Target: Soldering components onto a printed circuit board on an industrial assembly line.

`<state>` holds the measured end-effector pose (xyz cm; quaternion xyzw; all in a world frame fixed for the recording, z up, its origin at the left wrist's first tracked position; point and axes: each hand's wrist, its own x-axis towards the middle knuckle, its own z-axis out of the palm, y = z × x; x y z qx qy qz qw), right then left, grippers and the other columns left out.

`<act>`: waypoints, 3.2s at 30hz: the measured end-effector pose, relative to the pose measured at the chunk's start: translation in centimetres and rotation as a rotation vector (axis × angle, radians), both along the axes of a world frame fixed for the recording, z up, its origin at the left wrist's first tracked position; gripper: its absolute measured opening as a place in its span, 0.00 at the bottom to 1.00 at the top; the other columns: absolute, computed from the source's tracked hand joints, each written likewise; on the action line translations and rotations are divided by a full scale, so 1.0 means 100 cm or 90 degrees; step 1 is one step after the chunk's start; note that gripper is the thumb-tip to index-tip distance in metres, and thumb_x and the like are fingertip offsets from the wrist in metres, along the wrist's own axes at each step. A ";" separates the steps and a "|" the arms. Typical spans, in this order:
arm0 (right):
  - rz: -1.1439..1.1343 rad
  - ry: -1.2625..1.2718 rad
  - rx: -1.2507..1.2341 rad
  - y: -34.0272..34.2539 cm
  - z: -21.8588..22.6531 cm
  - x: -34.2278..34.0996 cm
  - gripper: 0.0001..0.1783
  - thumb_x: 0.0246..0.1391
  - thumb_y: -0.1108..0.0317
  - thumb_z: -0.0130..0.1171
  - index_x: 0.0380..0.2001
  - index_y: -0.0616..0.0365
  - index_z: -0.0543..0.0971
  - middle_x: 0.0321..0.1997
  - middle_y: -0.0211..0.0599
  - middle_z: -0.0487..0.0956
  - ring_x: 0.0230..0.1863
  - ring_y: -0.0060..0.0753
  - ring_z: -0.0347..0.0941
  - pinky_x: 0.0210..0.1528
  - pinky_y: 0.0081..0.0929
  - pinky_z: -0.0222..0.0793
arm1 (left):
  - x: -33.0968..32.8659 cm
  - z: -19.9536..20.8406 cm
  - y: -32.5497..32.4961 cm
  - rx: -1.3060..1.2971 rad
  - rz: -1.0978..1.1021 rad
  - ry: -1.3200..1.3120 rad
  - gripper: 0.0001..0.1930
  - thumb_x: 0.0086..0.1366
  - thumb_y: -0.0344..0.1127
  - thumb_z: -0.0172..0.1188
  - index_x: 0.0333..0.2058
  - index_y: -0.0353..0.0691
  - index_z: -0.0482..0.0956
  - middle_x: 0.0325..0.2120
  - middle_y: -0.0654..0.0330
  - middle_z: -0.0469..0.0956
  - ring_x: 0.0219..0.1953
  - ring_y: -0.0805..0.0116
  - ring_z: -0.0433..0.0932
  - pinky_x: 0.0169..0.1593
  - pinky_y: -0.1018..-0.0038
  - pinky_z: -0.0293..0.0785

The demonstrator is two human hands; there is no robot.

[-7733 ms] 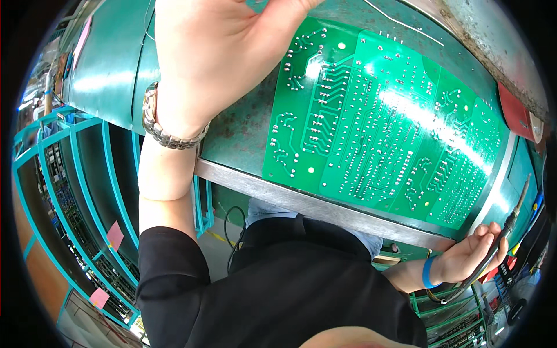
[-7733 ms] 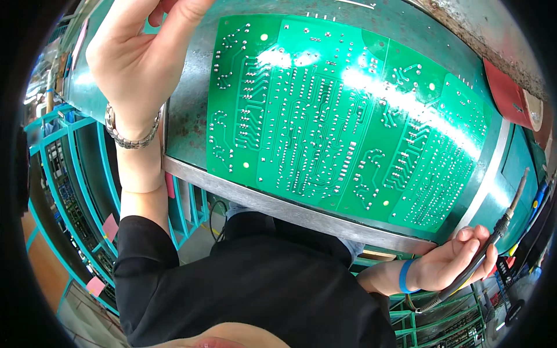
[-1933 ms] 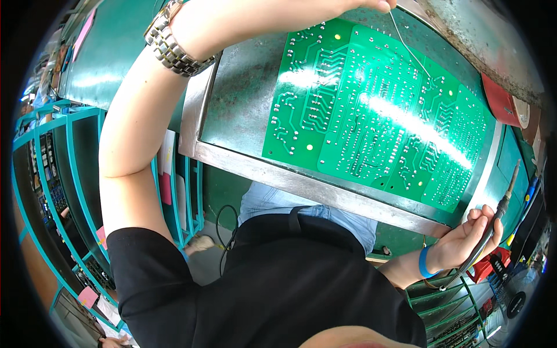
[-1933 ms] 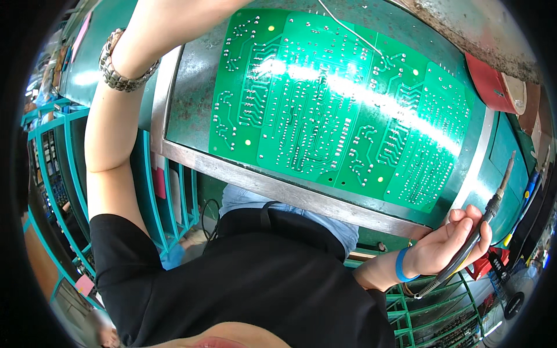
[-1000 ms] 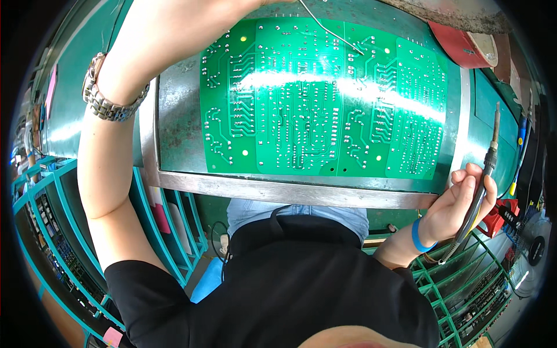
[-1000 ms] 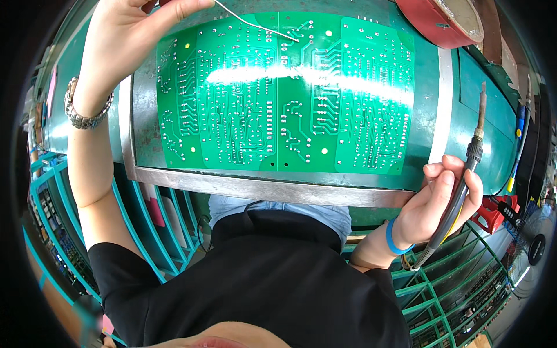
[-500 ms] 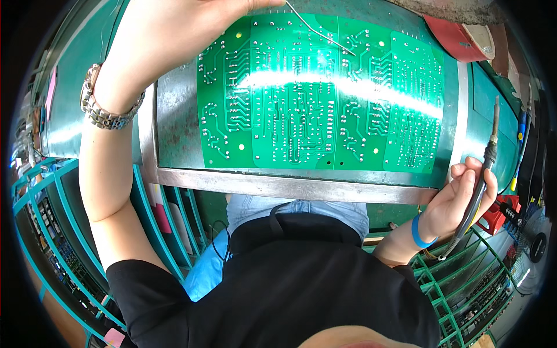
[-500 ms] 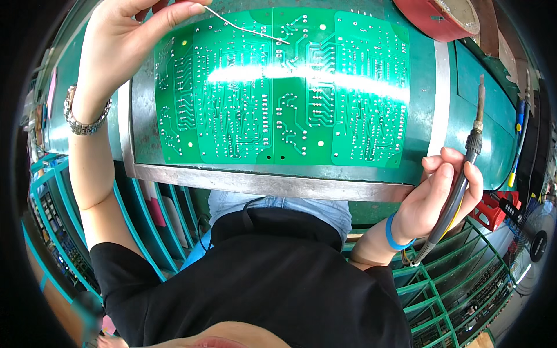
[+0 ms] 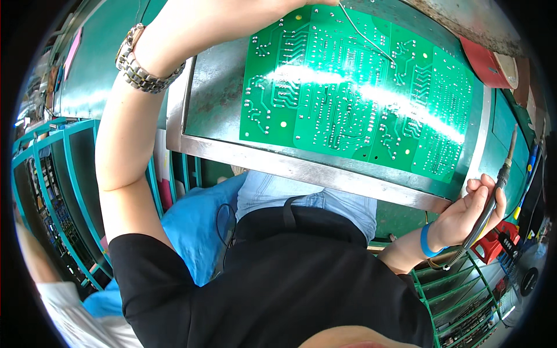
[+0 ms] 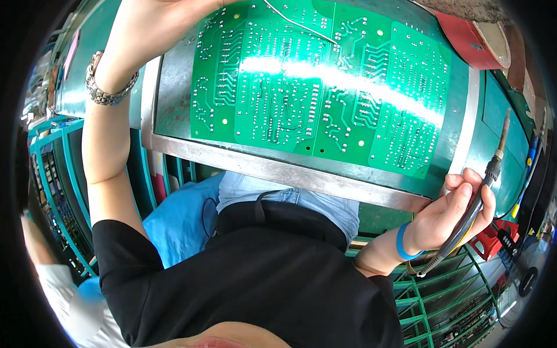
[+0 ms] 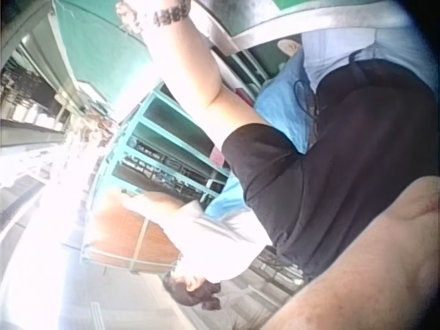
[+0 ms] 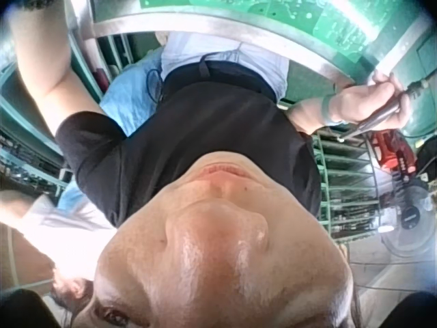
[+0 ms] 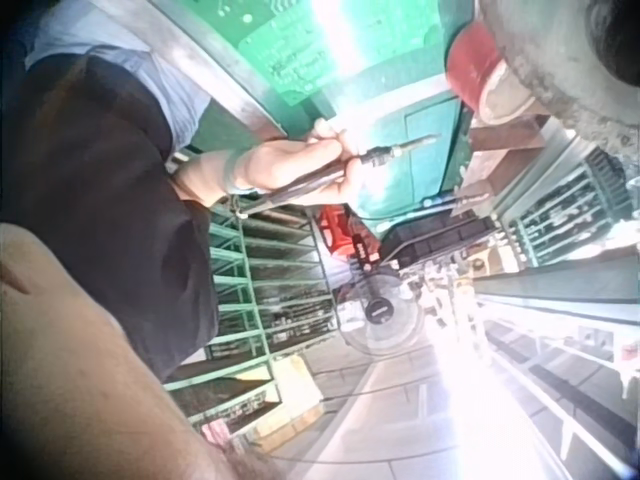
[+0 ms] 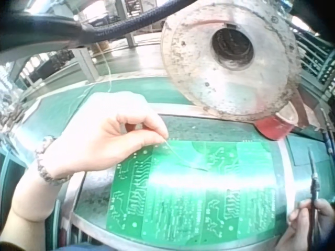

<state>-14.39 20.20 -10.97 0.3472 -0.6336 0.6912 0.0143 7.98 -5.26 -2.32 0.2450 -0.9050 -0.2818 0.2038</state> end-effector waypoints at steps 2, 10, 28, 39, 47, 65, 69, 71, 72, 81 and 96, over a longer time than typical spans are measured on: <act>0.018 -0.003 -0.014 0.000 0.000 0.000 0.15 0.52 0.81 0.47 0.44 0.65 0.66 0.36 0.52 0.74 0.29 0.30 0.71 0.34 0.21 0.70 | 0.001 0.000 0.003 -0.029 -0.005 -0.003 0.03 0.52 0.28 0.60 0.26 0.37 0.80 0.19 0.63 0.76 0.21 0.78 0.72 0.26 0.82 0.67; 0.017 0.033 0.005 0.001 -0.002 -0.003 0.15 0.52 0.83 0.45 0.45 0.64 0.65 0.36 0.51 0.74 0.27 0.30 0.71 0.33 0.23 0.70 | -0.002 -0.013 0.010 -0.130 0.053 -0.001 0.02 0.50 0.25 0.61 0.25 0.36 0.79 0.20 0.63 0.75 0.20 0.78 0.70 0.24 0.82 0.65; 0.008 0.040 0.001 -0.004 0.000 0.001 0.16 0.50 0.84 0.45 0.44 0.63 0.65 0.35 0.52 0.74 0.27 0.31 0.72 0.31 0.23 0.70 | -0.005 -0.008 0.039 -0.219 -0.016 -0.002 0.04 0.45 0.22 0.62 0.22 0.36 0.79 0.19 0.61 0.76 0.24 0.70 0.73 0.29 0.77 0.68; 0.002 0.071 0.012 0.000 -0.004 -0.004 0.15 0.51 0.84 0.46 0.44 0.66 0.65 0.34 0.55 0.75 0.27 0.32 0.72 0.33 0.24 0.70 | 0.007 -0.009 0.022 -0.143 -0.119 0.035 0.03 0.46 0.25 0.62 0.23 0.39 0.79 0.20 0.61 0.76 0.24 0.68 0.74 0.29 0.77 0.69; 0.006 0.060 -0.005 0.002 -0.005 -0.005 0.13 0.52 0.83 0.45 0.43 0.68 0.65 0.34 0.56 0.75 0.27 0.33 0.72 0.35 0.28 0.71 | 0.012 -0.011 0.022 -0.087 -0.121 0.052 0.03 0.48 0.28 0.61 0.24 0.40 0.78 0.20 0.61 0.74 0.25 0.66 0.74 0.30 0.75 0.69; -0.015 0.084 0.018 0.000 -0.004 -0.001 0.13 0.52 0.83 0.46 0.43 0.67 0.65 0.34 0.54 0.75 0.27 0.32 0.73 0.33 0.24 0.70 | 0.007 -0.006 0.033 -0.122 -0.146 0.011 0.04 0.46 0.28 0.64 0.24 0.42 0.79 0.19 0.63 0.75 0.25 0.66 0.74 0.32 0.74 0.69; 0.000 0.067 0.003 0.000 -0.004 0.000 0.14 0.52 0.84 0.46 0.43 0.65 0.65 0.34 0.52 0.75 0.27 0.30 0.73 0.31 0.22 0.70 | 0.000 -0.002 0.037 -0.151 -0.164 -0.018 0.06 0.44 0.27 0.65 0.24 0.41 0.79 0.20 0.63 0.76 0.25 0.67 0.74 0.31 0.75 0.69; 0.004 0.068 0.009 0.000 -0.003 0.000 0.15 0.52 0.84 0.45 0.43 0.64 0.64 0.34 0.52 0.75 0.26 0.31 0.73 0.31 0.22 0.70 | -0.002 0.001 0.039 -0.166 -0.180 -0.057 0.05 0.46 0.24 0.62 0.25 0.37 0.78 0.23 0.61 0.75 0.27 0.70 0.73 0.31 0.77 0.67; 0.015 0.061 0.001 0.000 -0.003 0.000 0.15 0.52 0.84 0.45 0.44 0.63 0.65 0.34 0.52 0.75 0.27 0.31 0.73 0.31 0.23 0.71 | -0.002 0.003 0.039 -0.156 -0.201 -0.103 0.05 0.48 0.21 0.60 0.27 0.33 0.77 0.25 0.60 0.75 0.29 0.71 0.72 0.32 0.79 0.66; 0.037 0.049 -0.025 -0.001 -0.003 0.000 0.15 0.52 0.82 0.47 0.44 0.64 0.64 0.35 0.52 0.74 0.28 0.31 0.74 0.33 0.23 0.72 | 0.004 -0.001 0.038 -0.139 -0.174 -0.083 0.05 0.47 0.20 0.60 0.26 0.32 0.76 0.24 0.59 0.74 0.29 0.68 0.71 0.32 0.77 0.66; 0.019 0.011 -0.011 0.000 -0.001 0.003 0.16 0.51 0.84 0.45 0.45 0.62 0.64 0.36 0.52 0.74 0.28 0.30 0.73 0.36 0.24 0.72 | 0.000 -0.011 0.028 -0.158 -0.182 -0.029 0.06 0.48 0.18 0.59 0.27 0.30 0.76 0.24 0.57 0.74 0.29 0.68 0.71 0.32 0.78 0.66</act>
